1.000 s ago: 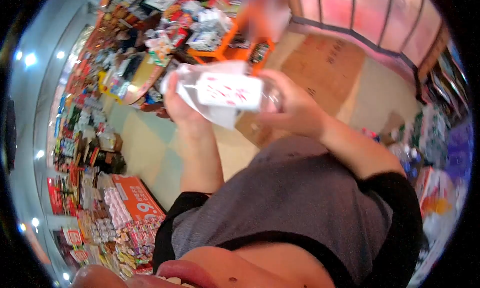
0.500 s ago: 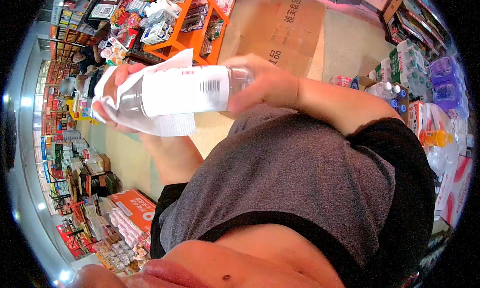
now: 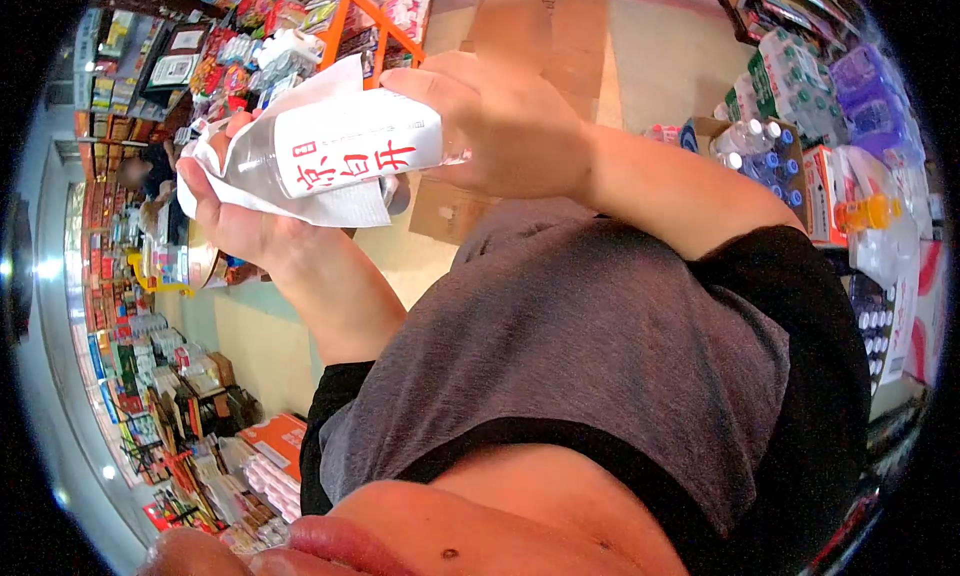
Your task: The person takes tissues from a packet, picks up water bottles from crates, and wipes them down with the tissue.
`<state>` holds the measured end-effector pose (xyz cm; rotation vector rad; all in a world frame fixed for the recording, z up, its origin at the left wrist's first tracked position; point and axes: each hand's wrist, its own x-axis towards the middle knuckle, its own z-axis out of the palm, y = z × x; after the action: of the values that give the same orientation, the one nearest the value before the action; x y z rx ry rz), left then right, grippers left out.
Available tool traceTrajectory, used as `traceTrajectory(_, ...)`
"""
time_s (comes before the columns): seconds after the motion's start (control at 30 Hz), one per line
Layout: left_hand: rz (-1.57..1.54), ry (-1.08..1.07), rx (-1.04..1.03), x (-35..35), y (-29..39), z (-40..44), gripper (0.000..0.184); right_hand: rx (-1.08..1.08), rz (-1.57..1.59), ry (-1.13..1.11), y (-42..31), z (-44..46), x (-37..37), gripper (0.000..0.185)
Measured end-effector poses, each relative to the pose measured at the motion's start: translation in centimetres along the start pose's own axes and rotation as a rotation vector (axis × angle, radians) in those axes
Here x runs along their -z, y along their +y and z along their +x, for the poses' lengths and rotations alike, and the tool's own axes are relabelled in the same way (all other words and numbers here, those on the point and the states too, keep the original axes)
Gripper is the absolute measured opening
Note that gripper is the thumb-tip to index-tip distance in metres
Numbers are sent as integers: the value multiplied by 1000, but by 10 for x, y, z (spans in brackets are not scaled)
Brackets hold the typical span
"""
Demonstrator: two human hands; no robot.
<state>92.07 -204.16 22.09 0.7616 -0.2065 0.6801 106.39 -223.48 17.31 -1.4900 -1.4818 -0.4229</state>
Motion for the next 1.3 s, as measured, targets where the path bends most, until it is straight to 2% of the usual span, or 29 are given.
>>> traceTrajectory(0.07,-9,-10,-12,-5,-9,-3,48,-41,34,-45,4,-3,2,75)
traceTrajectory(0.1,95,5,23,-4,-6,-3,53,-81,104,-80,3,-5,4,74)
traceTrajectory(0.17,37,-126,81,-3,-7,0,57,-160,244,-149,2,-10,10,71)
traceTrajectory(0.23,60,-204,127,2,-4,0,63,-490,784,-294,1,-17,11,70)
traceTrajectory(0.27,40,-359,183,1,-6,3,61,-652,1053,-361,1,-21,13,70)
traceTrajectory(0.4,-236,-659,98,-1,-35,15,58,-935,2187,-706,8,-61,-17,75)
traceTrajectory(0.43,-241,-683,89,-1,-38,17,58,-719,2222,-788,9,-64,-27,80)
traceTrajectory(0.5,-186,-600,209,-10,-33,20,59,-881,2108,-717,13,-63,-17,79)
traceTrajectory(0.53,-178,-492,267,-9,-27,21,60,-957,2048,-679,16,-58,-9,79)
traceTrajectory(0.57,-254,-615,420,-10,-22,34,62,-921,1919,-619,21,-51,-7,72)
traceTrajectory(0.6,-200,-519,330,1,-19,40,58,-884,1617,-495,21,-39,0,72)
traceTrajectory(0.67,-2,-324,382,8,-8,45,53,-785,1020,-251,18,-14,12,75)
traceTrajectory(0.7,-1,-161,306,-14,-16,38,50,-531,677,-174,17,-13,12,72)
traceTrajectory(0.73,144,7,136,-3,-21,40,48,-280,329,-102,16,-12,13,70)
traceTrajectory(0.77,137,36,107,-7,-26,40,47,-30,-22,-34,14,-12,13,68)
traceTrajectory(0.87,183,95,64,-21,-44,35,46,-262,-134,-34,0,-19,0,70)
traceTrajectory(0.9,209,108,52,-23,-47,35,46,-312,-147,-75,0,-18,2,68)
traceTrajectory(1.0,107,-116,236,-4,-44,47,47,-317,-24,-137,9,-20,6,61)
traceTrajectory(1.1,-116,-72,323,12,-49,60,44,-554,724,-414,29,-28,10,72)
traceTrajectory(1.17,-364,-58,375,19,-60,65,47,-776,1115,-399,23,-28,15,75)
traceTrajectory(1.2,-282,-12,342,19,-63,64,50,-884,1310,-390,19,-28,18,77)
traceTrajectory(1.27,-120,92,271,18,-64,57,55,-924,1498,-285,20,-33,16,80)
traceTrajectory(1.3,-144,96,275,19,-64,59,66,-941,1573,-276,20,-34,20,81)
